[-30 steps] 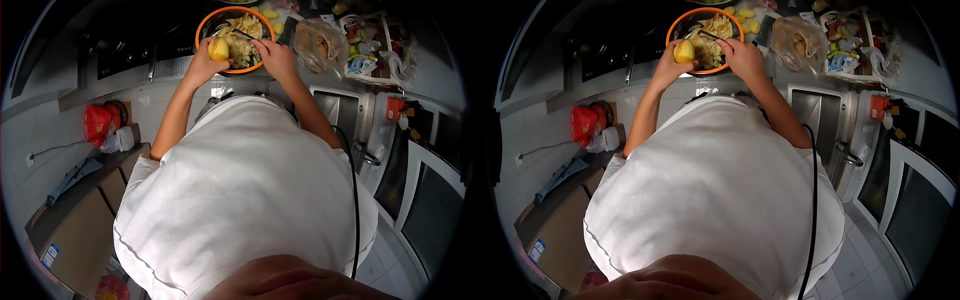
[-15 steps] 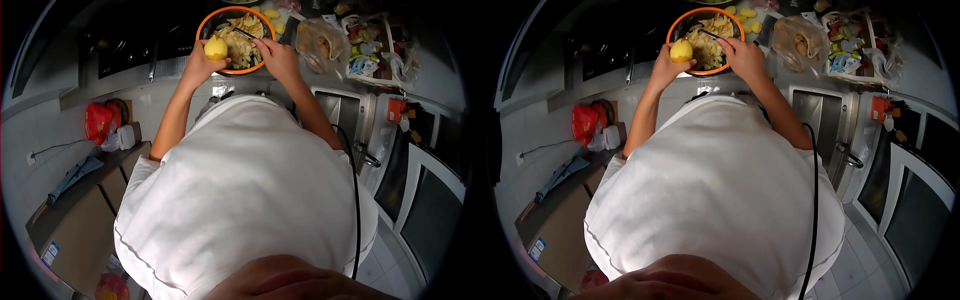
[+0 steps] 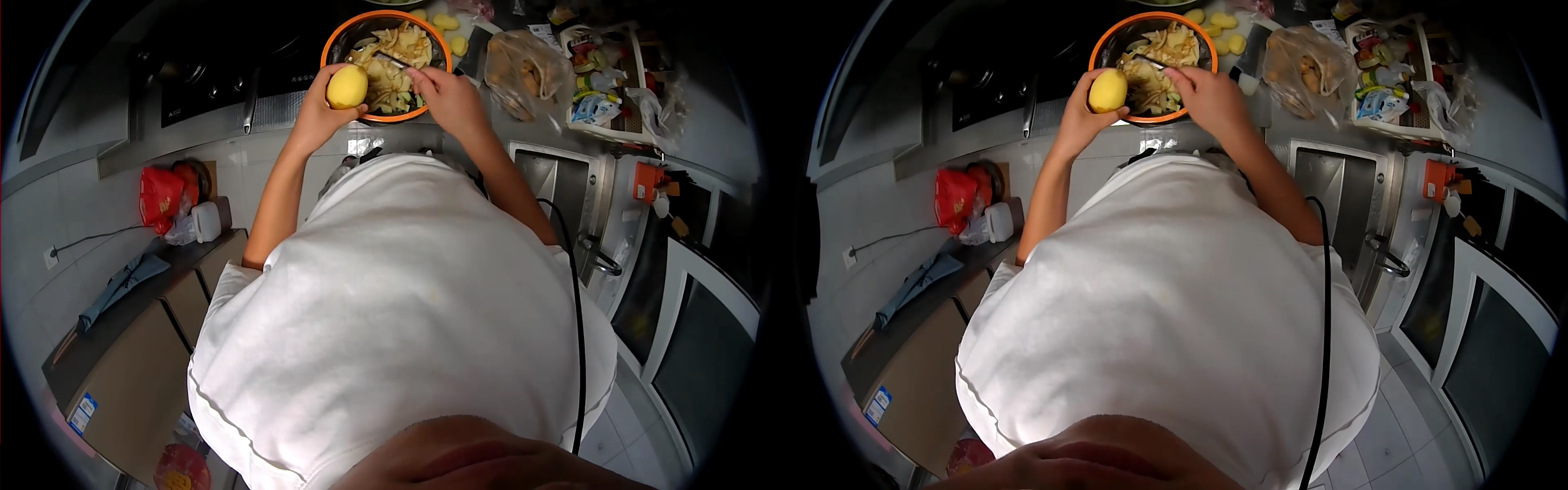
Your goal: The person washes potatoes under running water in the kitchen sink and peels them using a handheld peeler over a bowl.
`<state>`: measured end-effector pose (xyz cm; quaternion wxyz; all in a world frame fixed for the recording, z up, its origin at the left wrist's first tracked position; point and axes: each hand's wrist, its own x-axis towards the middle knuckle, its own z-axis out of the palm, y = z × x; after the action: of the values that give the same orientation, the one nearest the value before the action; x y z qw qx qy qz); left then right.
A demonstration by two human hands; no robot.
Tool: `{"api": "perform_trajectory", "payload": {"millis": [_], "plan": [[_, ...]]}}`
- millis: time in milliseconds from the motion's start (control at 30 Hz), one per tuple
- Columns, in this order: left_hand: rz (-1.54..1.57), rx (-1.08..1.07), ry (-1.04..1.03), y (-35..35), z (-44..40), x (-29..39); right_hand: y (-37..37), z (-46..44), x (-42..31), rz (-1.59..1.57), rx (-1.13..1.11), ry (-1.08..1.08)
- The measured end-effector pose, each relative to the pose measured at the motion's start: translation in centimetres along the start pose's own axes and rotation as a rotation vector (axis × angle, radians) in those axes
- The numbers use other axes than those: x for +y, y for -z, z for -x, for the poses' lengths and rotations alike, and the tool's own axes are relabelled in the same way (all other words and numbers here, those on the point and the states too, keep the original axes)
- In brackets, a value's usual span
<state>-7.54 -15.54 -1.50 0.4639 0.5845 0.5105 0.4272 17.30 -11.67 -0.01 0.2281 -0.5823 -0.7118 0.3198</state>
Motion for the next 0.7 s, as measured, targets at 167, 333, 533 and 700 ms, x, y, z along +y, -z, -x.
{"api": "perform_trajectory", "payload": {"millis": [167,333,533,700], "plan": [[-0.049,0.018,0.184,-0.5,-0.5,-0.2,-1.7,1.3,-1.7,-0.088,0.028,0.172],[0.129,-0.038,0.239,-0.4,0.1,0.6,-1.3,-0.4,1.3,0.053,0.048,-0.050],[-0.063,0.020,0.046,-0.8,-0.3,-0.1,-0.1,1.5,-1.6,-0.192,-0.006,0.026],[0.035,0.081,0.024,-1.3,0.1,-2.5,-3.1,1.6,-0.4,-0.304,0.084,0.193]]}}
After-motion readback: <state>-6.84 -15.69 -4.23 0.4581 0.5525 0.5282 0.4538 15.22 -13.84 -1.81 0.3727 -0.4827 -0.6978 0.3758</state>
